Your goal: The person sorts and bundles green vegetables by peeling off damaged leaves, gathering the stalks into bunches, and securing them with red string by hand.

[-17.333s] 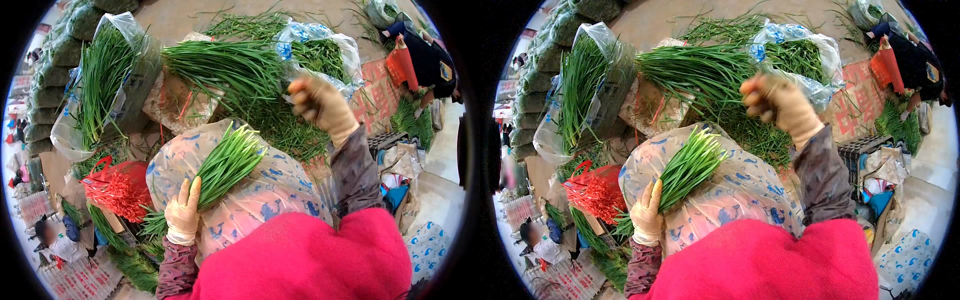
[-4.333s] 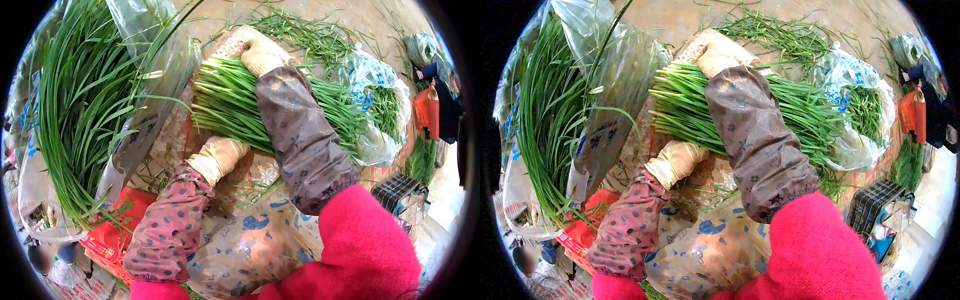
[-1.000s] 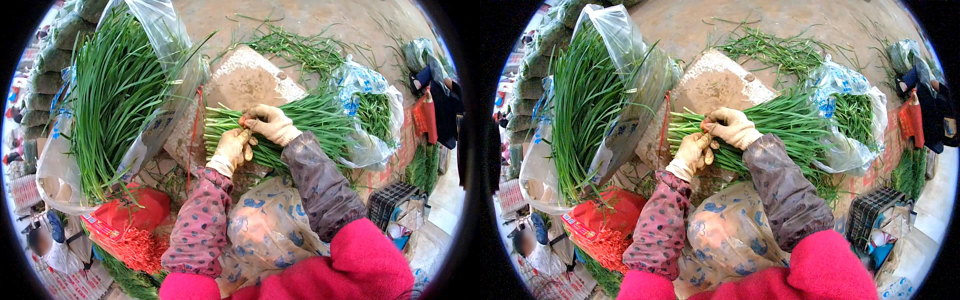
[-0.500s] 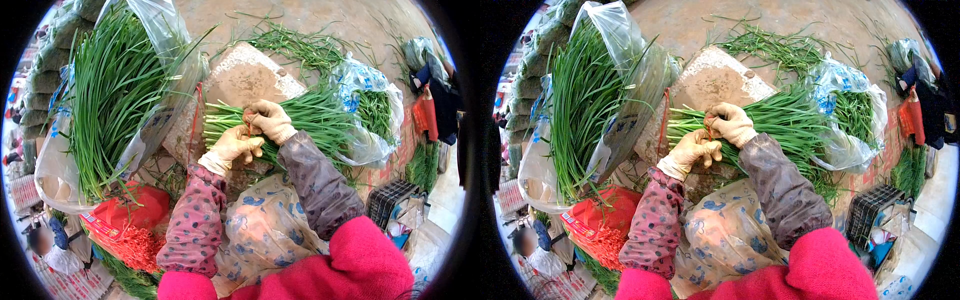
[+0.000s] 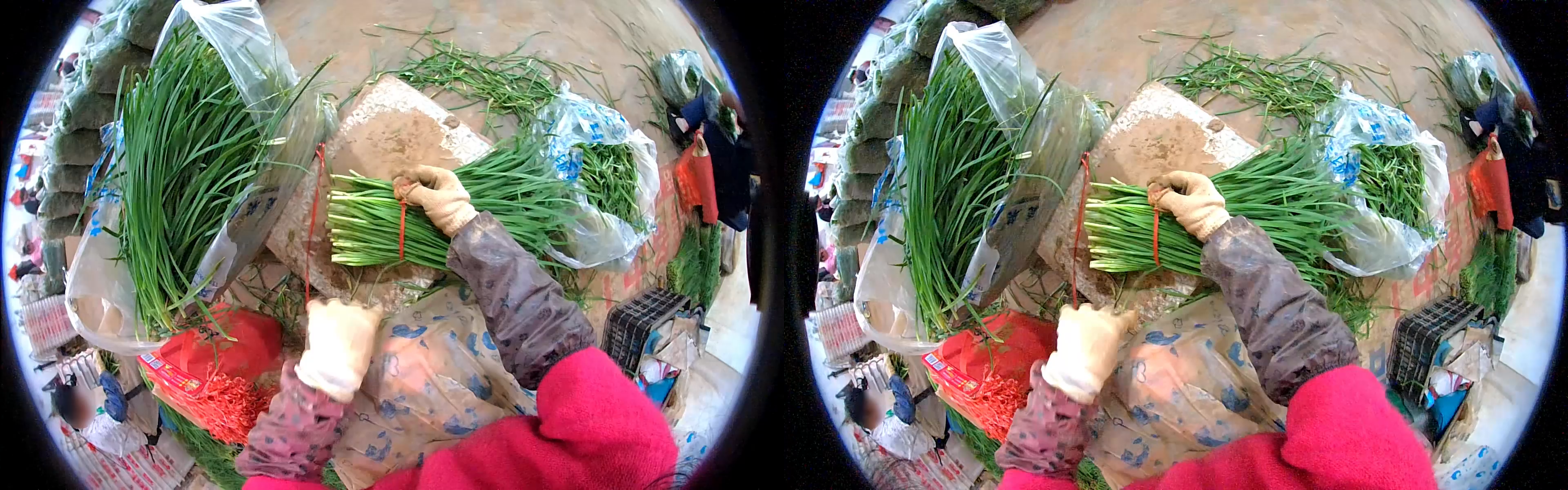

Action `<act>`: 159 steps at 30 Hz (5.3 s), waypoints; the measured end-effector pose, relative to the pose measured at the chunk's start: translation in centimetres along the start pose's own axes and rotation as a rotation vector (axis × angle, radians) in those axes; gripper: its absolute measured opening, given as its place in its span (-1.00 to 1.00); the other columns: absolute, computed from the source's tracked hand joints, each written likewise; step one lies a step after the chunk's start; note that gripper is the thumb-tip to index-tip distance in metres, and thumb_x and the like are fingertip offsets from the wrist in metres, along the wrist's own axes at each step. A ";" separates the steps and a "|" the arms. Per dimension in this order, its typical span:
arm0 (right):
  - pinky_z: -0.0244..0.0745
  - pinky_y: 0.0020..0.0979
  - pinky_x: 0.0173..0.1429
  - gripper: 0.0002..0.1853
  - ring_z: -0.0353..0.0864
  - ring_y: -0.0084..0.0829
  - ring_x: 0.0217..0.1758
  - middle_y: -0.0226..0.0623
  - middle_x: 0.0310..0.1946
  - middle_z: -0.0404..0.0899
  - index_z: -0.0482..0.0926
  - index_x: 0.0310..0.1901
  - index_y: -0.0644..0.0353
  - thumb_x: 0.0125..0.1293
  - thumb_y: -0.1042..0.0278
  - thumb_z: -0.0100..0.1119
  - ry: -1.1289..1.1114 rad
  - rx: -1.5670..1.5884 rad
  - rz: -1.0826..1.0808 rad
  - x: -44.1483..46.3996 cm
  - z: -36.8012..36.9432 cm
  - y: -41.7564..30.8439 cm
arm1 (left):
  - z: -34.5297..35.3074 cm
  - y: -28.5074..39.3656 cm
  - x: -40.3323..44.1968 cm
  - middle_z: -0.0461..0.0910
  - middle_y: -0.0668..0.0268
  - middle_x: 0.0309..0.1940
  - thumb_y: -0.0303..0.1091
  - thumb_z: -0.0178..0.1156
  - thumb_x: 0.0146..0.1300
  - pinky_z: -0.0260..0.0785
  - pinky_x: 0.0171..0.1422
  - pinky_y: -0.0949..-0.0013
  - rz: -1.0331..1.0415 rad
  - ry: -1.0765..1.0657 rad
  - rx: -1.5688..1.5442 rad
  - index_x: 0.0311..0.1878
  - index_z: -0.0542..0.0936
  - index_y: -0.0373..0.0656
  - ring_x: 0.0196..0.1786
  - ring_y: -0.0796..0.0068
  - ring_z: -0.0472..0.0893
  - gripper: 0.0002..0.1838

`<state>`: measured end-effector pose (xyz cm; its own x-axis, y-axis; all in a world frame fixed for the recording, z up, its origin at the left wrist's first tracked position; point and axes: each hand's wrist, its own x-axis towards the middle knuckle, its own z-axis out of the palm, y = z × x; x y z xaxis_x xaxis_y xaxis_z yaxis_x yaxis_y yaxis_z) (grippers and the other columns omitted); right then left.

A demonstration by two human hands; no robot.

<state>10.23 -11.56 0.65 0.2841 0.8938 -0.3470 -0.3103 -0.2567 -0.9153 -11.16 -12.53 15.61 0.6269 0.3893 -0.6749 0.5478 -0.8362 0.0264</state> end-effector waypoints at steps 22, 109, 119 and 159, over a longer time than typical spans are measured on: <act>0.39 -0.18 -0.28 -0.93 0.48 -0.05 -0.42 -0.16 -0.57 0.46 0.51 -0.53 0.21 -0.10 0.53 0.21 0.389 -0.633 -0.884 -2.0 4.4 -6.2 | 3.0 -4.2 13.2 0.68 0.33 -0.21 -0.31 0.17 0.29 -0.37 0.55 0.07 0.373 0.649 -1.404 0.01 0.56 -0.19 -0.11 0.45 0.63 -0.73; 0.16 0.10 0.29 0.02 0.24 -0.10 0.35 -0.15 0.29 0.27 0.25 0.36 -0.08 -0.29 0.22 0.49 -0.048 -1.719 -0.702 -5.8 -4.4 -4.0 | 6.4 -1.0 17.5 0.58 0.32 0.10 -0.23 0.05 0.39 -0.04 0.49 0.05 -0.015 1.188 -0.908 0.02 0.61 0.01 0.29 0.28 0.43 -0.76; 0.34 -0.13 0.26 0.11 0.41 -0.08 0.22 -0.18 0.13 0.45 0.27 0.29 -0.12 -0.48 0.14 0.62 -0.112 -1.769 -0.097 -2.0 -10.9 -7.2 | 6.8 0.4 18.6 0.59 0.34 0.03 -0.35 0.15 0.29 -0.04 0.49 0.09 -0.121 1.280 -0.944 0.02 0.56 0.02 0.24 0.26 0.45 -0.76; 0.51 -0.12 -0.11 -0.71 0.61 -0.02 -0.18 -0.05 -0.30 0.62 0.57 -0.05 0.13 0.27 0.20 0.06 -0.282 -1.458 -0.267 -6.4 3.5 -12.7 | 5.7 -1.2 17.8 0.61 0.31 0.05 -0.25 0.15 0.27 0.10 0.39 0.08 -0.277 1.172 -0.769 -0.06 0.63 -0.01 0.23 0.26 0.49 -0.78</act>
<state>9.20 -12.77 15.27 -0.0457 0.9677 -0.2481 0.9159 -0.0586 -0.3972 -3.83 -6.79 -0.64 0.3322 0.9082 0.2544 0.6472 -0.4157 0.6389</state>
